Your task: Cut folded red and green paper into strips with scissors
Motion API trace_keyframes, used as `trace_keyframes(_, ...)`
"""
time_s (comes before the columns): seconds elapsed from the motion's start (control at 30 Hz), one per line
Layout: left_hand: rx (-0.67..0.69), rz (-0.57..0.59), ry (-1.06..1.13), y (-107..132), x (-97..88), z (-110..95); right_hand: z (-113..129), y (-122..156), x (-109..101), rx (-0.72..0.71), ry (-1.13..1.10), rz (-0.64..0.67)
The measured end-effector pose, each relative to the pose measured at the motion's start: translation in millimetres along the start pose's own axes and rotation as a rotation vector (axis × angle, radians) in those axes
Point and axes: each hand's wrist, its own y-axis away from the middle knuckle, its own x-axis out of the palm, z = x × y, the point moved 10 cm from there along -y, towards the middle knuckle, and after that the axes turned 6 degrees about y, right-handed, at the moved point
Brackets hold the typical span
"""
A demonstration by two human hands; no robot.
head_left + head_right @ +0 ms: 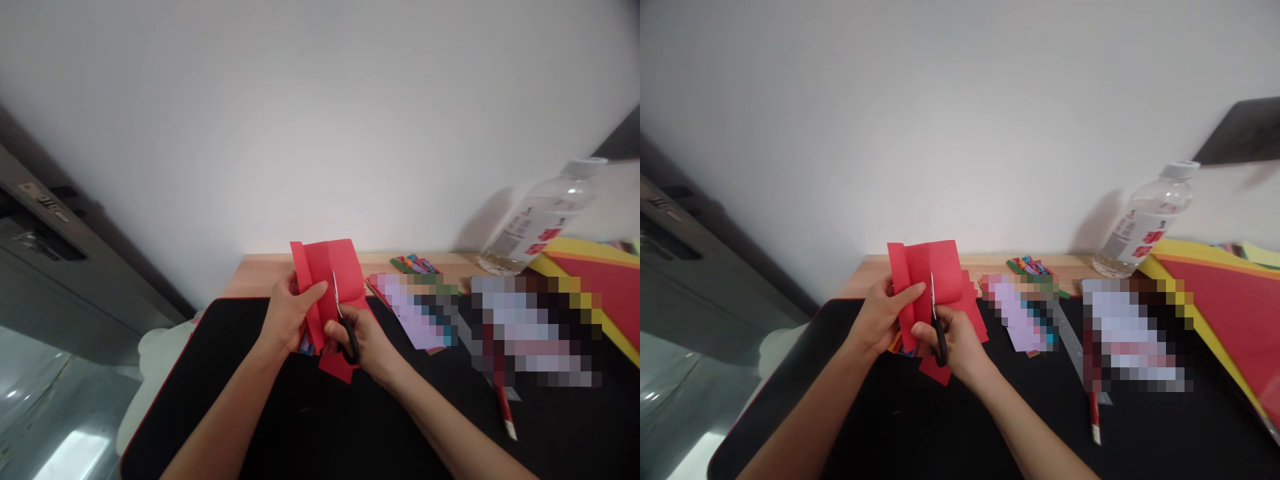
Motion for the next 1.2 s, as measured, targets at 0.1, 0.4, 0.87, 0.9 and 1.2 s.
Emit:
trace_keyframes(0.1,0.002,-0.007,-0.003,-0.5,-0.5,-0.1,-0.1,-0.2,-0.8,0.003,-0.005,-0.014)
trace_keyframes(0.4,-0.002,-0.028,0.014,-1.1,-2.9,0.1,-0.8,0.3,-4.7,0.031,-0.009,-0.062)
trace_keyframes(0.87,0.040,-0.097,0.101,-11.1,-15.2,-13.7,1.1,0.2,-16.6,-0.026,-0.068,-0.152)
trace_keyframes(0.9,0.062,-0.076,0.083,-10.9,-13.5,-15.9,1.6,0.7,-17.1,-0.024,-0.086,-0.162)
trace_keyframes(1.2,0.396,0.329,-0.409,15.4,34.4,-53.6,-10.5,5.9,-34.2,0.159,-0.571,-0.361)
